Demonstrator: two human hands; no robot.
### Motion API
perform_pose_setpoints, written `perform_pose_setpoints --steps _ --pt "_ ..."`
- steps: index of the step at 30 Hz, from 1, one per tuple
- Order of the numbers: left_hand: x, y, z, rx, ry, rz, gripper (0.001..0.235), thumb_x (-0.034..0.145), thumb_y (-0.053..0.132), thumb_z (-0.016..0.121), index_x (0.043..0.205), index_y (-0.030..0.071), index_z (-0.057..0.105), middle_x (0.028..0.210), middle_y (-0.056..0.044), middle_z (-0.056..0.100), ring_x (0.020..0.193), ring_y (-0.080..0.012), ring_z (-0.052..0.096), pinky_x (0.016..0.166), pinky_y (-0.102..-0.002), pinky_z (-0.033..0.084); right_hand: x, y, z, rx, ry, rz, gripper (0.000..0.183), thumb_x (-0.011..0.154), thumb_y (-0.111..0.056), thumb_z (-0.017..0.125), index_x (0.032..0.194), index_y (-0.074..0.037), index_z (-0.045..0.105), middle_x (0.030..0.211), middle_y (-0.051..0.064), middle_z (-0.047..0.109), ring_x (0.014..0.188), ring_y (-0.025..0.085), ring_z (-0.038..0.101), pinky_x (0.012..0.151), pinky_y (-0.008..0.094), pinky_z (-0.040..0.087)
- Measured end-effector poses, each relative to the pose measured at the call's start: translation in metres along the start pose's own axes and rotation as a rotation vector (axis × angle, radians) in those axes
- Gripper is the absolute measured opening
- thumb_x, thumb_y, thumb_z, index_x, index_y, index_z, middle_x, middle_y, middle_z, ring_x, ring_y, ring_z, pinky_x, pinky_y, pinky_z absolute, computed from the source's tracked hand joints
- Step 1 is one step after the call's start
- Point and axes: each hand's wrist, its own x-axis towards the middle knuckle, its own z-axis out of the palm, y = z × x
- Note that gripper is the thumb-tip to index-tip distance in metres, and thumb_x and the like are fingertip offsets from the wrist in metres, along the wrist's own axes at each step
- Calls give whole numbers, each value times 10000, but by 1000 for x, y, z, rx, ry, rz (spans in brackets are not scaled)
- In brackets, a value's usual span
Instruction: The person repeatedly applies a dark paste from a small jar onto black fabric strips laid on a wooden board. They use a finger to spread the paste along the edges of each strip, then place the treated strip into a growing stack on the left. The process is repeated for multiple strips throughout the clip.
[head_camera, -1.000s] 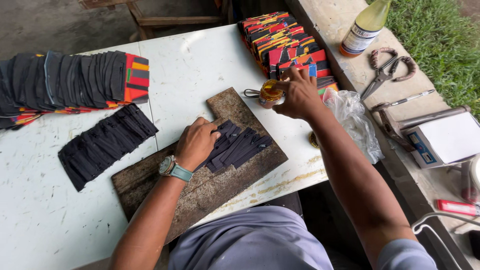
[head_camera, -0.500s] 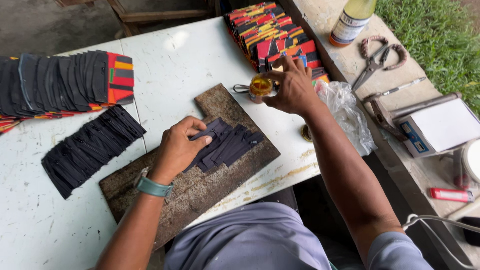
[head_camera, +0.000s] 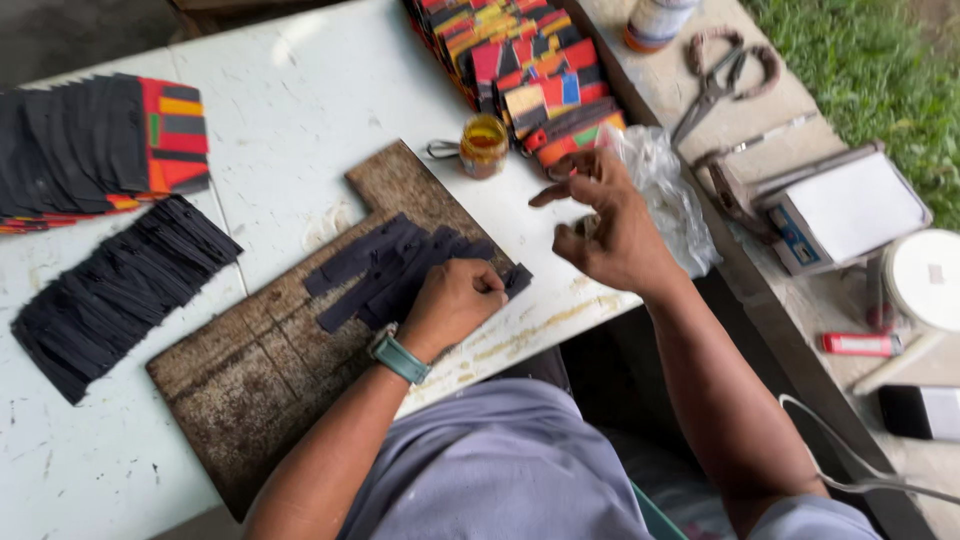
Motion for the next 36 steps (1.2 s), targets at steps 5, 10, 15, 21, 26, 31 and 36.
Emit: perform_pose_setpoints --steps 5,10,15,21,26,31,36 --pt "-3 -10 3 55 -13 -60 122 761 133 786 817 31 750 762 -136 768 715 -242 775 674 -329 590 -52 10 20 -87 -61 35 404 674 -63 697 1071 -114 757 1298 172 538 1236 339 524 1075 458 423" --pt "-1 -12 -6 -298 -41 -108 155 778 161 789 860 40 738 785 -117 775 735 -212 749 663 -325 591 -57 20 32 -30 12 94 421 662 -56 682 1074 -111 749 1275 168 542 1253 337 527 1094 457 421" --pt "0 -11 -6 45 -61 -71 148 749 165 802 810 37 759 773 -106 781 717 -199 777 696 -315 603 -62 22 34 -108 -43 104 436 653 -52 686 1072 -145 764 1300 159 547 1170 324 526 1059 480 393" --pt "1 -4 -8 93 -73 -59 164 745 195 816 819 58 765 778 -108 780 730 -219 776 697 -326 602 -59 18 45 -218 -102 55 485 626 -52 705 1094 -170 747 1354 155 525 1195 341 492 1050 509 359" --pt "-2 -2 -8 82 -63 -58 160 757 198 812 822 61 760 775 -109 778 734 -214 779 690 -329 603 -54 16 48 -236 -162 71 504 626 -68 713 1113 -190 746 1362 145 519 1180 346 485 1039 509 362" --pt "-2 -2 -7 102 -60 -70 149 763 191 809 814 62 755 772 -111 779 733 -218 780 700 -331 601 -58 16 46 -319 -111 61 417 661 -84 697 1054 -207 758 1365 131 542 1218 337 484 1058 503 366" --pt "-3 4 -8 80 -80 -102 191 766 216 809 870 68 747 804 -109 786 772 -220 791 718 -338 613 -75 11 32 -463 -168 11 406 652 -87 691 1033 -201 776 1330 131 561 1258 352 470 1014 493 368"
